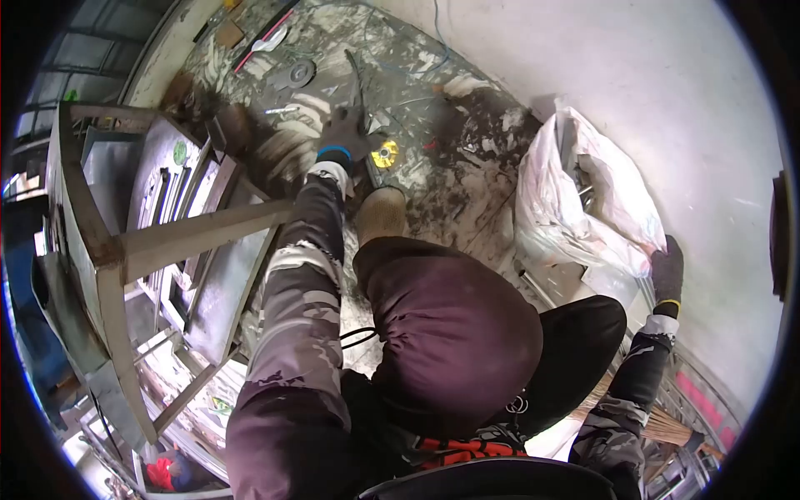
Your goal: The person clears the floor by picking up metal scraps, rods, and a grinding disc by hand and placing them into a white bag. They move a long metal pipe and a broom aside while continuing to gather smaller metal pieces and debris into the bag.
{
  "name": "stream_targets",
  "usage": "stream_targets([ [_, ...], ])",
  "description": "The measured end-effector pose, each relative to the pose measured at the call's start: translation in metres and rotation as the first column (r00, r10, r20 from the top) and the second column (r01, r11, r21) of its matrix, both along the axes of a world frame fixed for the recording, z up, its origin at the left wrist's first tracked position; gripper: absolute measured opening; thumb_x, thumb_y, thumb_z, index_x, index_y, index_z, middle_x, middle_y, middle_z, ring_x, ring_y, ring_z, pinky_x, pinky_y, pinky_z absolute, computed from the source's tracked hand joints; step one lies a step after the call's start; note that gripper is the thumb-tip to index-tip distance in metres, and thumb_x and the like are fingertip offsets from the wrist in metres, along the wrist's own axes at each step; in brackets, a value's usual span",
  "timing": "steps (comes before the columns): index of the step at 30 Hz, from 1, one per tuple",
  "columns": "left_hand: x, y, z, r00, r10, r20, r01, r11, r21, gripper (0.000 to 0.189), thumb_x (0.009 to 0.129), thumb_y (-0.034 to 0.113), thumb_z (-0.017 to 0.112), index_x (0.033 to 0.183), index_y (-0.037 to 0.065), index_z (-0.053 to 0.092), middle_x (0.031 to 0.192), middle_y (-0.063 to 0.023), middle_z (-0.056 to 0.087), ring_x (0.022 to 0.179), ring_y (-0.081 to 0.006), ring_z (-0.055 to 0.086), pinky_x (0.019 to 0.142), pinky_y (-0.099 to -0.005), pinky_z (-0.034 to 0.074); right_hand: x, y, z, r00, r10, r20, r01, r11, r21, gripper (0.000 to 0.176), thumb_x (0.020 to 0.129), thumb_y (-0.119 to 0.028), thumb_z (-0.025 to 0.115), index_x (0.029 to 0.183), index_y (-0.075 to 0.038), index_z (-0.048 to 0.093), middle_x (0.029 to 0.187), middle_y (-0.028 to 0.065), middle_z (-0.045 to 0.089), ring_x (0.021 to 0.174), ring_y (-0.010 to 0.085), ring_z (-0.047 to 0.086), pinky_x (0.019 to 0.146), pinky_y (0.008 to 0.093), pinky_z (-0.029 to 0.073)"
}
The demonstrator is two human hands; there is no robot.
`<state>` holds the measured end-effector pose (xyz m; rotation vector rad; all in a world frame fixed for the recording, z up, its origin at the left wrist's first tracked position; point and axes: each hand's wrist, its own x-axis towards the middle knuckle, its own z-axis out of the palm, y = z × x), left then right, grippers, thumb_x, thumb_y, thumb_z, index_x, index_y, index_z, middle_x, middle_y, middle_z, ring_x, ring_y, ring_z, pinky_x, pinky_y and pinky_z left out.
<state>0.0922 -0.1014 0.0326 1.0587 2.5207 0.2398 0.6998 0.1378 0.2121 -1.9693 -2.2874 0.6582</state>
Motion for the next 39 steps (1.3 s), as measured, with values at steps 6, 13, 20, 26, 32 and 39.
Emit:
stream_targets([
  [6, -0.016, -0.012, -0.044, 0.968, 0.243, -0.061, -0.246, 0.969, -0.038, 0.073, 0.075, 0.033, 0.078, 0.140, 0.023, 0.046, 0.125, -0.0197, 0.064, 0.115, -0.0442, 0.062, 0.096, -0.0499, 0.051, 0.014, -0.013, -0.013, 0.999, 0.034, 0.012, -0.035, 0.994, 0.108, 0.038, 0.078, -0.006, 0.055, 0.114, 0.005, 0.064, 0.103, 0.0240, 0.070, 0.096, 0.0362, 0.068, 0.085, 0.0418, 0.051],
  [13, -0.085, -0.080, -0.043, 0.875, 0.479, 0.073, -0.480, 0.836, 0.265, 0.043, 0.079, 0.027, 0.074, 0.116, 0.006, 0.065, 0.121, -0.0234, 0.064, 0.114, -0.0423, 0.060, 0.094, -0.0478, 0.051, 0.022, -0.032, -0.060, 0.992, -0.078, -0.097, 0.101, 0.958, 0.269, 0.036, 0.083, -0.008, 0.055, 0.116, 0.005, 0.064, 0.105, 0.0219, 0.070, 0.097, 0.0340, 0.067, 0.086, 0.0412, 0.051],
  [20, -0.052, -0.026, 0.000, 0.946, 0.189, -0.262, -0.177, 0.982, 0.072, 0.044, 0.080, 0.034, 0.070, 0.119, 0.014, 0.066, 0.121, -0.0218, 0.062, 0.117, -0.0405, 0.058, 0.092, -0.0501, 0.051, -0.027, -0.041, -0.022, 0.990, -0.089, -0.110, 0.119, 0.942, 0.314, 0.032, 0.084, -0.006, 0.057, 0.115, 0.002, 0.064, 0.105, 0.0158, 0.071, 0.094, 0.0255, 0.066, 0.086, 0.0373, 0.050],
  [26, -0.030, 0.028, -0.006, 0.962, 0.270, -0.024, -0.268, 0.934, -0.237, 0.064, 0.076, 0.050, 0.076, 0.127, 0.013, 0.062, 0.134, -0.0199, 0.055, 0.125, -0.0401, 0.056, 0.100, -0.0473, 0.049, -0.053, -0.043, -0.013, 0.985, -0.012, -0.170, 0.070, 0.938, 0.338, 0.030, 0.085, -0.003, 0.052, 0.113, 0.001, 0.064, 0.098, 0.0135, 0.069, 0.091, 0.0226, 0.065, 0.083, 0.0350, 0.051],
  [32, 0.001, 0.050, 0.008, 0.899, 0.435, -0.049, -0.432, 0.864, -0.257, 0.080, 0.070, 0.060, 0.082, 0.129, 0.011, 0.058, 0.135, -0.0182, 0.051, 0.127, -0.0387, 0.050, 0.104, -0.0480, 0.046, -0.059, -0.048, -0.015, 0.979, -0.062, -0.196, 0.122, 0.944, 0.308, 0.034, 0.081, -0.004, 0.052, 0.113, 0.001, 0.064, 0.097, 0.0163, 0.069, 0.089, 0.0250, 0.065, 0.083, 0.0367, 0.051],
  [39, 0.010, 0.059, -0.016, 0.934, 0.353, 0.049, -0.328, 0.907, -0.264, 0.079, 0.072, 0.051, 0.083, 0.131, 0.010, 0.054, 0.124, -0.0170, 0.065, 0.117, -0.0368, 0.063, 0.098, -0.0455, 0.050, -0.059, -0.044, -0.022, 0.952, -0.130, -0.278, 0.200, 0.950, 0.240, 0.033, 0.081, -0.004, 0.054, 0.112, 0.002, 0.064, 0.099, 0.0147, 0.069, 0.091, 0.0236, 0.065, 0.084, 0.0356, 0.050],
])
